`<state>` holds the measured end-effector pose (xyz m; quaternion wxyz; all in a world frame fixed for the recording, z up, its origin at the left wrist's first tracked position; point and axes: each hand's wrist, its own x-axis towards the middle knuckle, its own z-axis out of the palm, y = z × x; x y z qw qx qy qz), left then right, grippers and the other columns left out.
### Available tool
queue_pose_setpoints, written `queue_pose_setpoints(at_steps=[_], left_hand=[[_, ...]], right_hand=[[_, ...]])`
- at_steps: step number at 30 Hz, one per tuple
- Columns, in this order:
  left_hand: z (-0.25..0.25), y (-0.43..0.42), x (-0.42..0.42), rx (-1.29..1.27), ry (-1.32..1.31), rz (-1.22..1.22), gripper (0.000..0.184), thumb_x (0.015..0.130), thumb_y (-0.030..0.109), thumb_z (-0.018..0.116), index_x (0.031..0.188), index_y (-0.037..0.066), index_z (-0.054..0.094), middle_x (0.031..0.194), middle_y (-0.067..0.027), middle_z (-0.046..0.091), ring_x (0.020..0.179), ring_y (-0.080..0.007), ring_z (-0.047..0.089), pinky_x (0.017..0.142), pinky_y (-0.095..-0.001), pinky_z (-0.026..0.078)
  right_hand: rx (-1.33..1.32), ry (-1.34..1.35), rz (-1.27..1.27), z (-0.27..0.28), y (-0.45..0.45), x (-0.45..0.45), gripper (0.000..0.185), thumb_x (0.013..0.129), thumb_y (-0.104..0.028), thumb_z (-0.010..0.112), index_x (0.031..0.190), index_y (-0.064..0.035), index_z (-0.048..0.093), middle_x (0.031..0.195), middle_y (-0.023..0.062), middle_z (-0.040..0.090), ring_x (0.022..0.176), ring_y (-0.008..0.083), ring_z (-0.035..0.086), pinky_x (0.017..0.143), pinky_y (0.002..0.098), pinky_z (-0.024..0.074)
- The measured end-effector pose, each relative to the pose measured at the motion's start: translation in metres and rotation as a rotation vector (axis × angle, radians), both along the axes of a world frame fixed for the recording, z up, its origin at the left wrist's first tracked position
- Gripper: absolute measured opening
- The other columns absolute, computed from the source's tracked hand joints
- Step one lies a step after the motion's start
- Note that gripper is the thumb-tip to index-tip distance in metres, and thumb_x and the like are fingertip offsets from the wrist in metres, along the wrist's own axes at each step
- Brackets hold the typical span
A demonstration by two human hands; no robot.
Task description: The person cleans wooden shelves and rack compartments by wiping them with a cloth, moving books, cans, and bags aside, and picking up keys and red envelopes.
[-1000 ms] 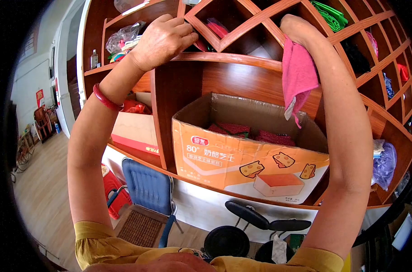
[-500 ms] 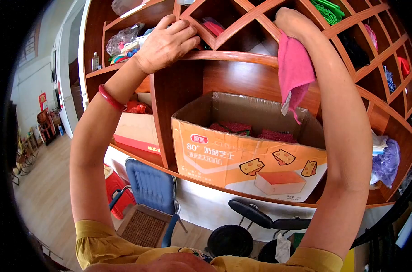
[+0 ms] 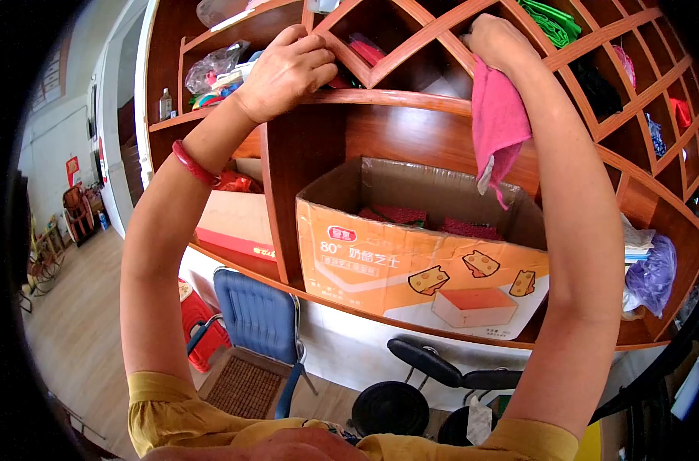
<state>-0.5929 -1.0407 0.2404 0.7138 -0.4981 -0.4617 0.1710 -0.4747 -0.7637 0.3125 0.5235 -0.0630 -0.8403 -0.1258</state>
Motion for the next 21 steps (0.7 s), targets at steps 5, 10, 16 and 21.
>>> queue_pose_setpoints(at_steps=[5,10,16,21], left_hand=[[0.001,-0.009,0.01,-0.019,0.046,0.0,0.007,0.07,0.015,0.055,0.076,0.011,0.056,0.082,-0.0015,0.057,0.087,-0.0182,0.053,0.086,-0.0342,0.04],[0.002,-0.024,0.019,-0.038,0.063,-0.017,0.006,0.07,0.015,0.055,0.075,0.011,0.056,0.08,-0.0016,0.057,0.084,-0.0175,0.053,0.084,-0.033,0.04],[0.0,-0.041,0.033,-0.039,0.116,-0.014,0.007,0.069,0.018,0.054,0.072,0.011,0.053,0.078,-0.0009,0.056,0.08,-0.017,0.052,0.079,-0.0295,0.04],[-0.002,-0.048,0.054,-0.046,0.13,-0.041,0.012,0.079,0.018,0.052,0.075,0.009,0.059,0.076,-0.0029,0.058,0.081,-0.0171,0.055,0.076,-0.0318,0.04]], right_hand=[[-0.008,0.04,0.049,-0.003,-0.015,0.016,0.031,0.075,-0.023,0.057,0.085,0.005,0.064,0.081,0.0257,0.061,0.076,0.0377,0.062,0.072,0.0425,0.0478],[0.054,0.115,0.413,-0.015,-0.007,0.024,0.03,0.075,-0.027,0.058,0.079,0.0025,0.061,0.062,0.0177,0.058,0.057,0.0328,0.056,0.063,0.0404,0.0469],[0.648,0.382,0.435,-0.042,-0.056,0.041,0.008,0.077,-0.012,0.066,0.083,-0.0063,0.064,0.096,0.0044,0.059,0.093,0.0209,0.055,0.078,0.0313,0.0449],[0.967,0.072,0.393,-0.062,-0.119,0.017,0.01,0.067,-0.011,0.066,0.076,-0.0085,0.065,0.109,0.0048,0.056,0.108,0.0243,0.05,0.09,0.0386,0.0393]])
